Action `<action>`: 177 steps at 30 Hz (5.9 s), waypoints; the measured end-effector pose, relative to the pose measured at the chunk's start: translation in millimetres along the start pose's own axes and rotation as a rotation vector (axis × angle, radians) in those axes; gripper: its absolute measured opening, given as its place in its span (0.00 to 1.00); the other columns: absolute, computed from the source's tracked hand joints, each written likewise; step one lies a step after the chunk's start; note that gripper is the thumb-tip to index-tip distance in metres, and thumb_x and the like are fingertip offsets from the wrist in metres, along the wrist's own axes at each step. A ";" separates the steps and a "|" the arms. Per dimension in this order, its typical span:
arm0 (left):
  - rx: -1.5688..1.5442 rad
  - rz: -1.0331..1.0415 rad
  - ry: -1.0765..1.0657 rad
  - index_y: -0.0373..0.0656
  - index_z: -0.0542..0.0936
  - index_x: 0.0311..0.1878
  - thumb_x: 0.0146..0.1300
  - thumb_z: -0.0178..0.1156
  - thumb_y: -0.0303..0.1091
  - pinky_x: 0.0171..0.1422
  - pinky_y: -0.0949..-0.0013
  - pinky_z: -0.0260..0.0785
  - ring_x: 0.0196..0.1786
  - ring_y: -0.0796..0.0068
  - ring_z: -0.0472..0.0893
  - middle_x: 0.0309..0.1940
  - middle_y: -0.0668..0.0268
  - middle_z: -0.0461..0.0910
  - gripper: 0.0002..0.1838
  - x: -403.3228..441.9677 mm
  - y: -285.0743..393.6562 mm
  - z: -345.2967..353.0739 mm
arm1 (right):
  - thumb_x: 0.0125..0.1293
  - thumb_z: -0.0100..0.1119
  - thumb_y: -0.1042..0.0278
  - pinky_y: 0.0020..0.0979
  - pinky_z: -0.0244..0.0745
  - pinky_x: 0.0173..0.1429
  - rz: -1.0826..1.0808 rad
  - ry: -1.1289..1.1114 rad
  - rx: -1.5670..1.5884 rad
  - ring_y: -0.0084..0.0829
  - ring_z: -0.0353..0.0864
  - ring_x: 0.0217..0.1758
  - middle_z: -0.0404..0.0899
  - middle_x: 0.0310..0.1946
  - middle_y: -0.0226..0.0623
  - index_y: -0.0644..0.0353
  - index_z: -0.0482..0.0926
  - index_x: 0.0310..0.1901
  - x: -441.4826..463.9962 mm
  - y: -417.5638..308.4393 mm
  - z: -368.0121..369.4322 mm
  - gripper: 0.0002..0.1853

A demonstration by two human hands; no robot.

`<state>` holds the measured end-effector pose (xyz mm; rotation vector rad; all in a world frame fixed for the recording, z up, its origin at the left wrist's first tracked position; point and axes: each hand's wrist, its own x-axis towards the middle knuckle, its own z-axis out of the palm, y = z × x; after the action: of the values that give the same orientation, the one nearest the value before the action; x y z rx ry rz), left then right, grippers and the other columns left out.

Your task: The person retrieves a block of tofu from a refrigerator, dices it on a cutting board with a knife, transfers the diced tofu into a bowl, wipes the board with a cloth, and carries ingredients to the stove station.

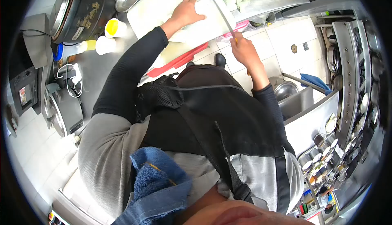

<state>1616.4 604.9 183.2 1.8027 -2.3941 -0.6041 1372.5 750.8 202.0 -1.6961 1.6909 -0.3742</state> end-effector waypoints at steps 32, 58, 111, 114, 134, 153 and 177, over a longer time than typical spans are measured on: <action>-0.308 0.399 0.226 0.42 0.79 0.47 0.47 0.74 0.47 0.62 0.59 0.71 0.57 0.56 0.76 0.51 0.61 0.77 0.27 9.0 -52.2 25.4 | 0.71 0.43 0.67 0.58 0.78 0.47 0.158 -0.119 -0.284 0.63 0.84 0.40 0.82 0.34 0.66 0.67 0.70 0.52 2.3 -74.0 -5.3 0.14; -0.173 0.349 0.154 0.44 0.79 0.48 0.48 0.69 0.53 0.65 0.58 0.63 0.57 0.63 0.78 0.50 0.64 0.78 0.28 -8.4 -69.3 7.0 | 0.74 0.43 0.61 0.63 0.72 0.50 0.087 -0.134 -0.375 0.68 0.81 0.42 0.82 0.35 0.66 0.61 0.68 0.50 -5.8 -86.7 8.8 0.13; -0.071 -0.192 0.282 0.46 0.76 0.61 0.46 0.76 0.59 0.66 0.53 0.68 0.61 0.49 0.75 0.63 0.55 0.70 0.42 -228.5 -110.2 -18.4 | 0.77 0.45 0.59 0.39 0.74 0.26 -0.230 -0.463 0.006 0.36 0.78 0.17 0.73 0.16 0.42 0.62 0.69 0.45 24.3 -93.7 14.3 0.13; -0.074 -0.196 0.328 0.47 0.76 0.59 0.46 0.76 0.58 0.70 0.49 0.63 0.65 0.49 0.72 0.66 0.54 0.68 0.40 -241.2 -104.9 -5.0 | 0.77 0.44 0.60 0.36 0.75 0.24 -0.132 -0.557 0.067 0.34 0.78 0.16 0.73 0.17 0.40 0.63 0.69 0.45 12.8 -106.3 17.4 0.13; -0.248 0.172 0.542 0.47 0.74 0.57 0.56 0.72 0.52 0.71 0.48 0.56 0.67 0.56 0.69 0.64 0.59 0.71 0.31 -232.4 -136.8 25.2 | 0.74 0.47 0.64 0.60 0.73 0.43 -0.180 -0.192 -0.313 0.65 0.81 0.37 0.80 0.29 0.63 0.64 0.68 0.47 -52.1 -140.4 106.7 0.11; -0.373 0.244 0.568 0.44 0.79 0.47 0.50 0.73 0.41 0.59 0.54 0.68 0.52 0.55 0.76 0.49 0.61 0.76 0.22 -214.5 -145.8 21.4 | 0.75 0.45 0.62 0.59 0.75 0.40 -0.186 -0.249 -0.319 0.62 0.82 0.35 0.81 0.27 0.60 0.60 0.68 0.47 -30.4 -139.4 107.1 0.10; -0.412 0.133 0.608 0.40 0.78 0.44 0.50 0.75 0.35 0.53 0.60 0.71 0.51 0.59 0.76 0.45 0.58 0.75 0.21 -237.5 -150.1 23.5 | 0.75 0.43 0.64 0.58 0.75 0.46 -0.182 -0.388 -0.337 0.65 0.82 0.39 0.81 0.30 0.62 0.63 0.70 0.47 -35.0 -166.0 98.0 0.11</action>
<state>1817.0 799.7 147.4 1.3840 -1.8049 -0.4138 1557.6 794.4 249.5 -2.0185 1.3700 0.1657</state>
